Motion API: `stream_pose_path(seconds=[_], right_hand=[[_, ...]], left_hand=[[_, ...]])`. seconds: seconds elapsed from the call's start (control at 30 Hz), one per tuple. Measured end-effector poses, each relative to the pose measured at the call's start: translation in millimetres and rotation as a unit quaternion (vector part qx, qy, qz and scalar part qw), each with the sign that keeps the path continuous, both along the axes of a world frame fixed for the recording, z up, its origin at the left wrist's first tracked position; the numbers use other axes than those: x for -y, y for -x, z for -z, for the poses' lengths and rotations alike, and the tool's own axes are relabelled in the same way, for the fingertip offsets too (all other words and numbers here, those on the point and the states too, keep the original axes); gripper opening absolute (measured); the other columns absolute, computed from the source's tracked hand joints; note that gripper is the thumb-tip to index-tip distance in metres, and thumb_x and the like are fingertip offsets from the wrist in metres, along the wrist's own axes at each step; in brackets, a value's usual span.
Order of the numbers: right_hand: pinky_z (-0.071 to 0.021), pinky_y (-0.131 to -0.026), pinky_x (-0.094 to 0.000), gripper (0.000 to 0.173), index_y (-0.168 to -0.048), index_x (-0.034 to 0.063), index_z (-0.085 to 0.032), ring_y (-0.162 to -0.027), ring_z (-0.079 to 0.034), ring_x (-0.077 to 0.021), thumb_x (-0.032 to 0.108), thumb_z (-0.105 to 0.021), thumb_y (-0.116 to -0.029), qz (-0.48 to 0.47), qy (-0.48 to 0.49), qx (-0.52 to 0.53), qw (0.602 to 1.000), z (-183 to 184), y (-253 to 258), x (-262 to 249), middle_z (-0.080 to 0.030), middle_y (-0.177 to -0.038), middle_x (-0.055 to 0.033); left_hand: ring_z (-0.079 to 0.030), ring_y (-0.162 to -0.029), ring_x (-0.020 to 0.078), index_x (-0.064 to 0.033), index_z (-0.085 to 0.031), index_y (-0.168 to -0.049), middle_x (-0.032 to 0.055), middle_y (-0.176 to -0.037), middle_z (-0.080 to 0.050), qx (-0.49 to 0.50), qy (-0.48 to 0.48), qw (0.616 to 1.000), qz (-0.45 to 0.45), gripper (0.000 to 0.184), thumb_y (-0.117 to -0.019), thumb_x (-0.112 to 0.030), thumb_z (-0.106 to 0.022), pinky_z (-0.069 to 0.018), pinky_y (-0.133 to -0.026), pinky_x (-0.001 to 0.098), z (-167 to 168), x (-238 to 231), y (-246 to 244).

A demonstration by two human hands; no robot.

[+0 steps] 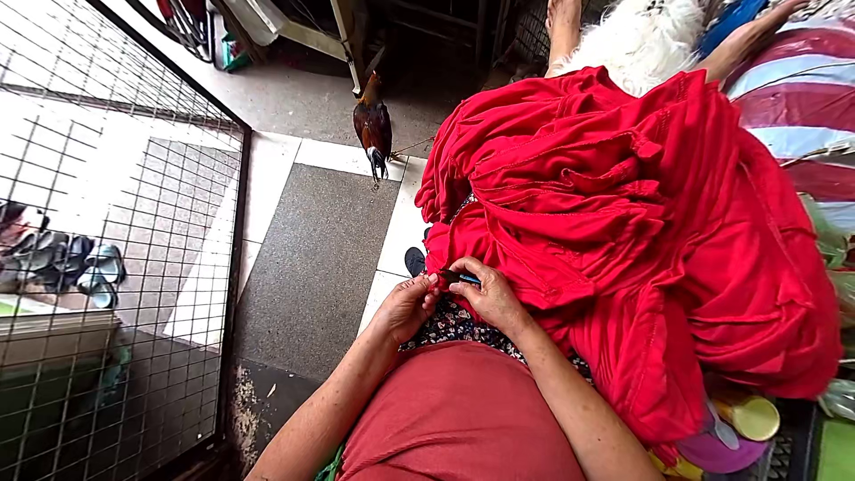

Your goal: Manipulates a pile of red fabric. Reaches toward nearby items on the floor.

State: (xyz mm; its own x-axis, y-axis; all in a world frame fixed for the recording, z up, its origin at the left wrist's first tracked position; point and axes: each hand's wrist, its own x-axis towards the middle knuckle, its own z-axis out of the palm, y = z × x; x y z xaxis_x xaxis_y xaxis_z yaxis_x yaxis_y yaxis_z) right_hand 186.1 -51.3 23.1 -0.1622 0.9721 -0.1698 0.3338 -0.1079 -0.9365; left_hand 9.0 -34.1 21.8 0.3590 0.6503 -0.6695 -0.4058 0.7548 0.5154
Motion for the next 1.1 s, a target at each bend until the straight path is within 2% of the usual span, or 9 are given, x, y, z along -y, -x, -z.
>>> stream_pose_path(seconds=[0.23, 0.33, 0.43, 0.5, 0.57, 0.77, 0.93, 1.03, 1.1], right_hand=[[-0.0536, -0.09, -0.0414, 0.017, -0.109, -0.0044, -0.07, -0.097, -0.069, -0.0252, 0.003, -0.061, -0.0965, 0.001, -0.023, 0.022, 1.0, 4, 1, 1, -0.072, -0.101, -0.0187], [-0.0545, -0.089, -0.0404, 0.02, -0.114, -0.0052, -0.068, -0.093, -0.07, -0.023, 0.002, -0.058, -0.0986, 0.016, -0.012, 0.006, 1.0, 4, 2, 0, -0.073, -0.099, -0.0176], [-0.0528, -0.078, -0.0306, 0.022, -0.12, -0.0054, -0.061, -0.079, -0.065, -0.0114, 0.004, -0.054, -0.1012, 0.057, 0.019, -0.039, 0.997, 1, -1, -2, -0.071, -0.09, -0.0108], [-0.0443, -0.064, -0.0235, 0.024, -0.123, -0.0047, -0.055, -0.064, -0.052, -0.004, 0.005, -0.055, -0.1011, 0.085, 0.03, -0.075, 0.993, 3, -4, -1, -0.065, -0.083, -0.005], [-0.0415, -0.058, -0.019, 0.023, -0.122, -0.0025, -0.053, -0.059, -0.048, -0.0002, 0.005, -0.057, -0.1005, 0.101, 0.039, -0.101, 0.989, 4, -5, -2, -0.064, -0.082, -0.002], [-0.0424, -0.059, -0.0195, 0.026, -0.122, -0.0035, -0.054, -0.061, -0.05, -0.0013, 0.007, -0.06, -0.099, 0.107, 0.024, -0.072, 0.991, 3, -1, 1, -0.064, -0.083, -0.0037], [-0.0498, -0.07, -0.0249, 0.027, -0.121, -0.0049, -0.057, -0.075, -0.062, -0.0074, 0.009, -0.062, -0.0976, 0.098, -0.018, -0.044, 0.994, 2, 1, 6, -0.068, -0.088, -0.0082], [-0.054, -0.077, -0.0278, 0.027, -0.119, -0.0057, -0.06, -0.081, -0.065, -0.0113, 0.009, -0.063, -0.0966, 0.082, -0.044, -0.037, 0.995, 0, 0, 10, -0.068, -0.094, -0.0118], [-0.0555, -0.078, -0.0282, 0.025, -0.117, -0.0046, -0.063, -0.083, -0.067, -0.0125, 0.009, -0.063, -0.0956, 0.061, -0.074, -0.025, 0.995, 2, -2, 13, -0.07, -0.098, -0.0135]], left_hand=[[-0.055, -0.055, 0.0002, -0.0057, -0.061, -0.083, -0.0028, -0.066, -0.062, -0.078, -0.086, 0.993, 0.004, 0.031, -0.1065, -0.001, -0.042, -0.0481, -0.055, 0.0133, -3, 5, -3], [-0.056, -0.056, 0.0007, -0.0054, -0.061, -0.085, -0.0028, -0.068, -0.063, -0.104, -0.091, 0.99, 0.002, 0.028, -0.1068, -0.002, -0.043, -0.0494, -0.057, 0.014, -4, 5, -3], [-0.057, -0.055, 0.0011, -0.0056, -0.06, -0.085, -0.0019, -0.067, -0.062, -0.077, -0.038, 0.996, -0.034, 0.028, -0.1079, -0.004, -0.042, -0.0505, -0.056, 0.014, -2, 2, -1], [-0.056, -0.054, 0.0008, -0.006, -0.059, -0.084, -0.0013, -0.066, -0.06, -0.051, -0.002, 0.996, -0.07, 0.03, -0.1082, -0.005, -0.042, -0.05, -0.055, 0.0132, 1, -1, 1], [-0.054, -0.052, 0.0008, -0.0059, -0.058, -0.083, -0.0008, -0.066, -0.059, -0.023, 0.03, 0.995, -0.097, 0.03, -0.1082, -0.006, -0.041, -0.049, -0.054, 0.0126, 6, -3, 3], [-0.055, -0.051, 0.0009, -0.0059, -0.057, -0.085, 0.0001, -0.067, -0.059, 0.029, 0.091, 0.99, -0.105, 0.03, -0.1089, -0.008, -0.039, -0.0489, -0.052, 0.0116, 5, -4, 5], [-0.054, -0.05, 0.0003, -0.0078, -0.056, -0.086, -0.0013, -0.066, -0.057, 0.066, 0.12, 0.987, -0.083, 0.031, -0.1101, -0.013, -0.037, -0.0482, -0.051, 0.0105, -3, -1, 5], [-0.054, -0.052, 0.0, -0.0081, -0.057, -0.086, -0.0018, -0.067, -0.058, 0.072, 0.081, 0.993, -0.055, 0.033, -0.1101, -0.011, -0.036, -0.0486, -0.052, 0.0109, -6, 3, 5], [-0.055, -0.052, -0.0002, -0.0075, -0.058, -0.085, -0.0017, -0.067, -0.059, 0.065, 0.045, 0.996, -0.042, 0.033, -0.1097, -0.009, -0.037, -0.0489, -0.053, 0.011, -9, 5, 4]])
